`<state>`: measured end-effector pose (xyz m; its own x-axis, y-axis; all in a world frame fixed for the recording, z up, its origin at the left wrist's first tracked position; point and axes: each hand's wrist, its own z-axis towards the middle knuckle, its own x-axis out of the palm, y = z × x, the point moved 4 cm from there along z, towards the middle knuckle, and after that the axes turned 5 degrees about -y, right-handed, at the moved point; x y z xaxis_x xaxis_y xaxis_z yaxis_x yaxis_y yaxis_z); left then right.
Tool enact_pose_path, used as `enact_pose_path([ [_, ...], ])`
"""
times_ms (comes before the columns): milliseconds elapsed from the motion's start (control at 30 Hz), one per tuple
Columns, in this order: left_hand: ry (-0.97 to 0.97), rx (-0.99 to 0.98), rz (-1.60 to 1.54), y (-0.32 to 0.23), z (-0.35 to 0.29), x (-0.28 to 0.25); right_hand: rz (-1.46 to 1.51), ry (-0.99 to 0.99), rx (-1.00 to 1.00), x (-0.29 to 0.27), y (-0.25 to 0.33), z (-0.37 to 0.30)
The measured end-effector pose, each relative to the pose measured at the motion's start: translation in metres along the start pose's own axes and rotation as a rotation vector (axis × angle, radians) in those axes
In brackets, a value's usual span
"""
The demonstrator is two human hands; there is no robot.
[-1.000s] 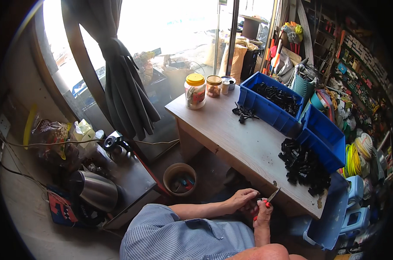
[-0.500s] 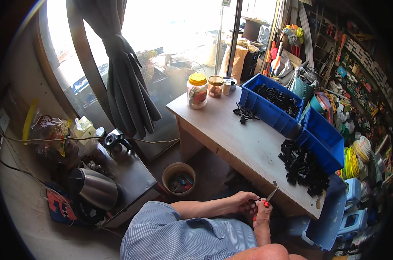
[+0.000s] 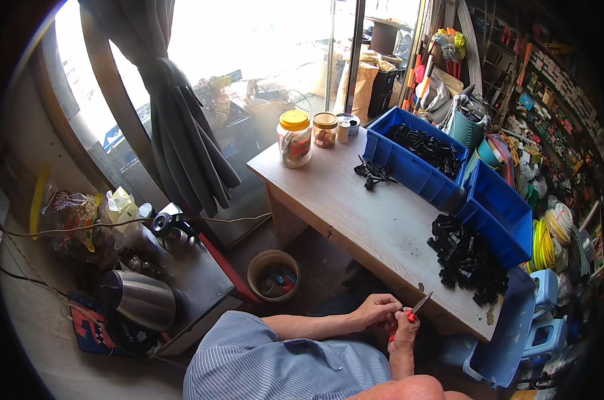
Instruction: Assembling small black plastic components using a hand tool at a workbench.
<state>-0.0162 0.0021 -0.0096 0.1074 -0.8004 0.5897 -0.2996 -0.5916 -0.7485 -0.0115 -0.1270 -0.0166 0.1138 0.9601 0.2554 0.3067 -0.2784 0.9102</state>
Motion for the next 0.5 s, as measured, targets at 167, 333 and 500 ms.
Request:
enact_pose_path([
  [167, -0.027, -0.257, 0.092, 0.019, 0.012, -0.018, 0.003, 0.047, 0.013, 0.004, -0.003, -0.004],
  [333, -0.093, -0.416, 0.051, 0.025, 0.016, -0.012, -0.071, -0.026, 0.022, 0.006, -0.003, -0.006],
  [500, -0.140, -0.430, 0.053, 0.026, 0.016, -0.006, -0.112, -0.078, -0.004, 0.007, -0.004, -0.009],
])
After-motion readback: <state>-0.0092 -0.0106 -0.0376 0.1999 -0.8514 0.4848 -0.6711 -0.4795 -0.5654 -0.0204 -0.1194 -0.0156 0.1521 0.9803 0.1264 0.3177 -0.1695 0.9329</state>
